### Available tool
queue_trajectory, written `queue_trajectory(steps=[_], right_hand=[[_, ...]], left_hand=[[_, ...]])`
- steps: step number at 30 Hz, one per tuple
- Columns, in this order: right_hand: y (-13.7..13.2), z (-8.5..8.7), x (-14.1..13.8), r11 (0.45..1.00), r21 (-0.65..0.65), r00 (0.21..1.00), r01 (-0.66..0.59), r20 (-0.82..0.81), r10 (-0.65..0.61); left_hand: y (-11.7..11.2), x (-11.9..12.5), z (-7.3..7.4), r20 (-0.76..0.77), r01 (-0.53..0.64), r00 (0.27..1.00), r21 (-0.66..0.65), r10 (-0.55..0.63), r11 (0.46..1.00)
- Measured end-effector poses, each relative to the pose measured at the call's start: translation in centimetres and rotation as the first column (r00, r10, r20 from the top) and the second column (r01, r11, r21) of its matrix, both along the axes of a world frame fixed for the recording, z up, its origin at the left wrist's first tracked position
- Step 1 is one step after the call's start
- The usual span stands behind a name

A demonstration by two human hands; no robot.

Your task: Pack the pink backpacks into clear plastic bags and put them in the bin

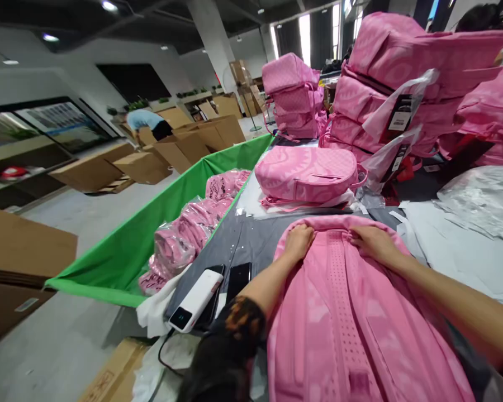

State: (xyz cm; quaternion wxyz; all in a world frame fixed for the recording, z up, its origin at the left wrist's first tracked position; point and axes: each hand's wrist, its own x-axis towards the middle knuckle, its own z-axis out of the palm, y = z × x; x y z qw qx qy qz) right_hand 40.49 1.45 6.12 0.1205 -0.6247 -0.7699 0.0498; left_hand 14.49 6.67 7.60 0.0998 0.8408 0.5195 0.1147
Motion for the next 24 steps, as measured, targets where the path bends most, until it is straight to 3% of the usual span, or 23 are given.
queue_trajectory(steps=[3, 5, 7, 10, 12, 17, 21, 24], right_hand=[[4.9, 0.5, 0.1, 0.998, -0.01, 0.997, 0.069, 0.037, -0.069], [6.9, 0.7, 0.1, 0.994, 0.0, 0.993, 0.105, 0.048, -0.105], [7.8, 0.8, -0.1, 0.991, 0.015, 0.989, 0.132, 0.06, -0.132], [7.6, 0.8, -1.0, 0.99, 0.047, 0.988, 0.136, 0.072, -0.139], [6.9, 1.2, -1.6, 0.992, 0.076, 0.991, 0.104, 0.079, -0.11], [6.4, 3.2, -1.2, 0.983, 0.177, 0.994, -0.056, 0.106, 0.038], [10.2, 3.6, 0.7, 0.991, 0.083, 0.989, -0.107, 0.116, 0.097], [14.3, 2.8, 1.1, 0.995, -0.012, 0.986, -0.104, 0.133, 0.105]], left_hand=[[2.1, 1.7, 1.6, -0.03, -0.06, 0.998, -0.035, 0.059, 0.998], [1.0, 2.4, 2.4, -0.034, -0.046, 0.998, -0.041, 0.045, 0.998], [-1.6, 3.1, 2.6, 0.004, 0.033, 0.999, -0.065, -0.033, 0.997], [-5.1, 4.4, 1.8, 0.07, 0.177, 0.984, -0.232, -0.165, 0.956], [-6.2, 4.9, 1.1, 0.082, 0.176, 0.984, -0.316, -0.158, 0.932], [-7.2, 3.2, -0.1, 0.181, 0.089, 0.983, -0.263, -0.042, 0.961], [-7.6, 1.2, -0.3, 0.176, 0.092, 0.984, -0.297, -0.041, 0.95], [-6.1, 1.2, -0.3, 0.146, 0.132, 0.985, -0.299, -0.091, 0.945]])
